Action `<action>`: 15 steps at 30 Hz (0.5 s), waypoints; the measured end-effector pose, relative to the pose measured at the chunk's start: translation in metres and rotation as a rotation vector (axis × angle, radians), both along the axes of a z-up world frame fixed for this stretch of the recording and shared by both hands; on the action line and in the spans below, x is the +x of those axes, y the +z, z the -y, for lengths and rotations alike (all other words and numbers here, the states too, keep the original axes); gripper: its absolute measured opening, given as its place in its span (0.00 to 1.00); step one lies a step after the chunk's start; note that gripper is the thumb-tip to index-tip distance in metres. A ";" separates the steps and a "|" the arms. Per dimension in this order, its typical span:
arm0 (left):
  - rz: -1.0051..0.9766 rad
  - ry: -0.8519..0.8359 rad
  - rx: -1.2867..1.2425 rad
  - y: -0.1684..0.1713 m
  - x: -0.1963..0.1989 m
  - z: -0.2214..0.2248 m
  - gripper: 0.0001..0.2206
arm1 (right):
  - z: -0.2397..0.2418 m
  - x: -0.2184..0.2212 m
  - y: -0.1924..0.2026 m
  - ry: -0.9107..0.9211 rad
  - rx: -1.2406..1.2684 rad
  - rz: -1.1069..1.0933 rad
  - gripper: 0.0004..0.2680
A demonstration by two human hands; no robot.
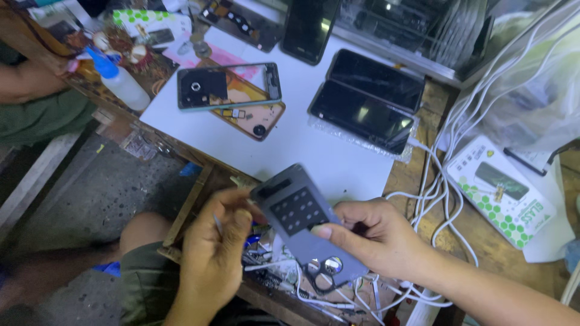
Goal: The person uses a wooden stick to scrape and clean the surface of a gray electronic keypad. They repeatedly rub the keypad's buttons and surface, occasionally flipping the device to work on different areas. The person also briefly handles a small bottle and a black smartphone.
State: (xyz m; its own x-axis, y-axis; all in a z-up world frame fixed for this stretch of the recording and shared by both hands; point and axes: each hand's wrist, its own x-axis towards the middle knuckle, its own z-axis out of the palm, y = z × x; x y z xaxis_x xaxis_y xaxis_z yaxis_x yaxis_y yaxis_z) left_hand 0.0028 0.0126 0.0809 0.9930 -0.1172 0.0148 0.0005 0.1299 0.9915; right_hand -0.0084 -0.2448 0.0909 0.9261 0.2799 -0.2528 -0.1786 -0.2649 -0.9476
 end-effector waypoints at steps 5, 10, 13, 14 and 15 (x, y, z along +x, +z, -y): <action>0.006 0.041 0.460 -0.001 -0.010 0.017 0.08 | 0.000 -0.003 -0.003 -0.109 -0.023 0.107 0.06; 0.158 0.147 0.523 0.007 -0.009 0.023 0.08 | -0.006 -0.011 -0.002 -0.089 -0.103 0.312 0.05; 0.246 0.152 0.570 0.010 -0.008 0.026 0.07 | -0.008 -0.012 0.003 -0.083 -0.113 0.390 0.04; 0.298 0.132 0.592 0.011 -0.008 0.025 0.06 | -0.009 -0.012 0.006 -0.086 -0.137 0.419 0.04; 0.351 0.112 0.614 0.011 -0.008 0.025 0.05 | -0.009 -0.012 0.007 -0.089 -0.161 0.448 0.04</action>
State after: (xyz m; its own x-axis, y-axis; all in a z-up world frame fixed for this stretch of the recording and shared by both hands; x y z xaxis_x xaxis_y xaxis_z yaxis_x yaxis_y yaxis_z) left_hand -0.0048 -0.0124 0.0920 0.9484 -0.1049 0.2993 -0.3124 -0.4713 0.8248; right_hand -0.0207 -0.2353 0.0982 0.9724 0.1843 0.1429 0.2090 -0.4166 -0.8847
